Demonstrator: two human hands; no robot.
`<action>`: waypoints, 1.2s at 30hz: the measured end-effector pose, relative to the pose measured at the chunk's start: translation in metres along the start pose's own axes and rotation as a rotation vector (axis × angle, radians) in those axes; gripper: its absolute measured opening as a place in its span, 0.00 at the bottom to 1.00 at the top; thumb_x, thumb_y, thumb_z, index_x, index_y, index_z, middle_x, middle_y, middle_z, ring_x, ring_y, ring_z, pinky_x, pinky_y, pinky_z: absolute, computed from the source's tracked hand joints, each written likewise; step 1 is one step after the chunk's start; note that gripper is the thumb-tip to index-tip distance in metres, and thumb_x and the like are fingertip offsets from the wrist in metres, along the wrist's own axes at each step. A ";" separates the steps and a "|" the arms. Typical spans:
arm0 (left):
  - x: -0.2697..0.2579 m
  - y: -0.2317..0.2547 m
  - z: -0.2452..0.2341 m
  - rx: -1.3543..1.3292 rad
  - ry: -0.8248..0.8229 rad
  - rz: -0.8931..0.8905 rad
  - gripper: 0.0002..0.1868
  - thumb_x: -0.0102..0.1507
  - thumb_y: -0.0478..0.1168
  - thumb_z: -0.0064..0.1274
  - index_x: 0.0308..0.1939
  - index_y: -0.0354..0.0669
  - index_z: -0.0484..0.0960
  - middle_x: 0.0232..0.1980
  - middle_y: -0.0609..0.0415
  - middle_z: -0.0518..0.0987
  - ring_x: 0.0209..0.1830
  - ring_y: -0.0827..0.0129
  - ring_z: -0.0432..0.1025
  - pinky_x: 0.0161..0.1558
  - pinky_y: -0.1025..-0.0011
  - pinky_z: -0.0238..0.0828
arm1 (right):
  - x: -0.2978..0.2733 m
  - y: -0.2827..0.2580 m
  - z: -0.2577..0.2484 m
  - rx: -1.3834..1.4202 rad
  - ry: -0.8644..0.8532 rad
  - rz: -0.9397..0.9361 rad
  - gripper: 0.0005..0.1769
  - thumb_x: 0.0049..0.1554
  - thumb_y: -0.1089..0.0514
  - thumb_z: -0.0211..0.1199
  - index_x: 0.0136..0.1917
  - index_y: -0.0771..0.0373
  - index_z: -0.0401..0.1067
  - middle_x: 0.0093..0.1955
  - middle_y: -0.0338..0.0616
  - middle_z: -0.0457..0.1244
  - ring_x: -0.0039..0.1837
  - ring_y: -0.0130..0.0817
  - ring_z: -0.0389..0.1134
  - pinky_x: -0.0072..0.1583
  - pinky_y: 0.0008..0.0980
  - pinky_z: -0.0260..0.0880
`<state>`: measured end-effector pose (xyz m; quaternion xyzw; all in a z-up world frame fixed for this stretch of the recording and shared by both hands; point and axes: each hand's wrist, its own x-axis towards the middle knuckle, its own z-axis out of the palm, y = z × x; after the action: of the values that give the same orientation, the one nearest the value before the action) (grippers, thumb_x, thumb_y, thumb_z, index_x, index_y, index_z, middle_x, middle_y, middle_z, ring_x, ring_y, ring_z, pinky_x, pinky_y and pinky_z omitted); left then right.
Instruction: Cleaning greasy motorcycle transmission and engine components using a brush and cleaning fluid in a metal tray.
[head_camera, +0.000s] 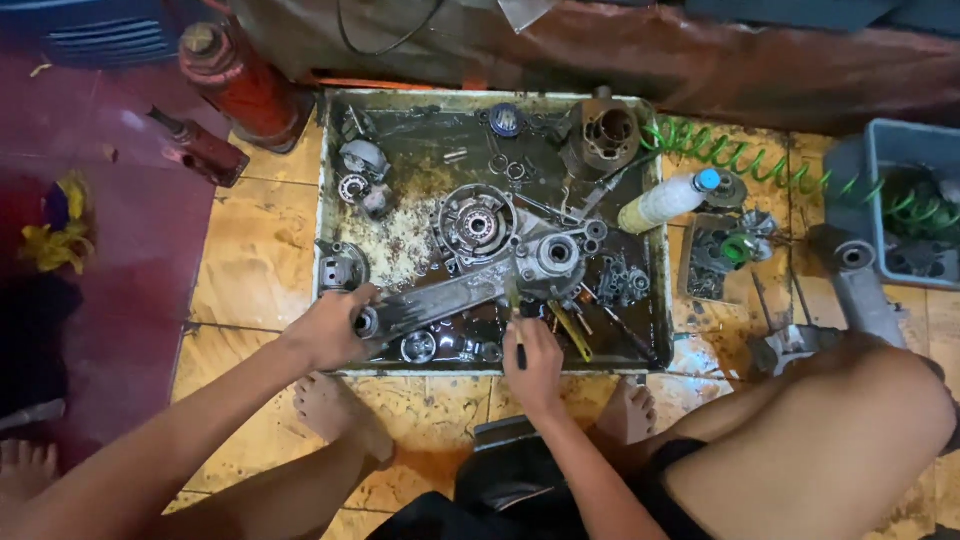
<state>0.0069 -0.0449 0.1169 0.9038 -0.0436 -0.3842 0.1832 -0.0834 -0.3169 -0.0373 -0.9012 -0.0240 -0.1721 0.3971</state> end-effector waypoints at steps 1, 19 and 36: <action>0.002 -0.006 0.011 0.008 0.001 -0.004 0.32 0.53 0.37 0.62 0.61 0.48 0.71 0.54 0.31 0.82 0.55 0.34 0.77 0.57 0.46 0.78 | -0.003 0.004 -0.002 0.007 0.004 0.003 0.13 0.68 0.60 0.52 0.40 0.57 0.64 0.32 0.39 0.58 0.36 0.38 0.65 0.41 0.34 0.71; 0.040 -0.043 0.082 -0.564 0.523 0.392 0.23 0.52 0.39 0.69 0.51 0.54 0.82 0.54 0.58 0.81 0.60 0.66 0.70 0.65 0.55 0.64 | 0.100 0.099 -0.063 0.467 0.467 0.727 0.10 0.70 0.55 0.51 0.51 0.59 0.71 0.47 0.43 0.68 0.40 0.29 0.68 0.43 0.26 0.74; 0.055 -0.087 0.085 -1.124 -0.052 0.239 0.58 0.47 0.32 0.73 0.76 0.59 0.57 0.77 0.45 0.63 0.74 0.48 0.64 0.61 0.45 0.81 | 0.121 0.096 -0.028 0.017 0.012 0.561 0.23 0.67 0.46 0.52 0.42 0.66 0.73 0.29 0.51 0.64 0.29 0.37 0.62 0.38 0.42 0.58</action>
<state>-0.0203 -0.0014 -0.0062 0.6467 0.0610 -0.3471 0.6765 0.0397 -0.4141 -0.0477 -0.8682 0.2272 -0.0607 0.4369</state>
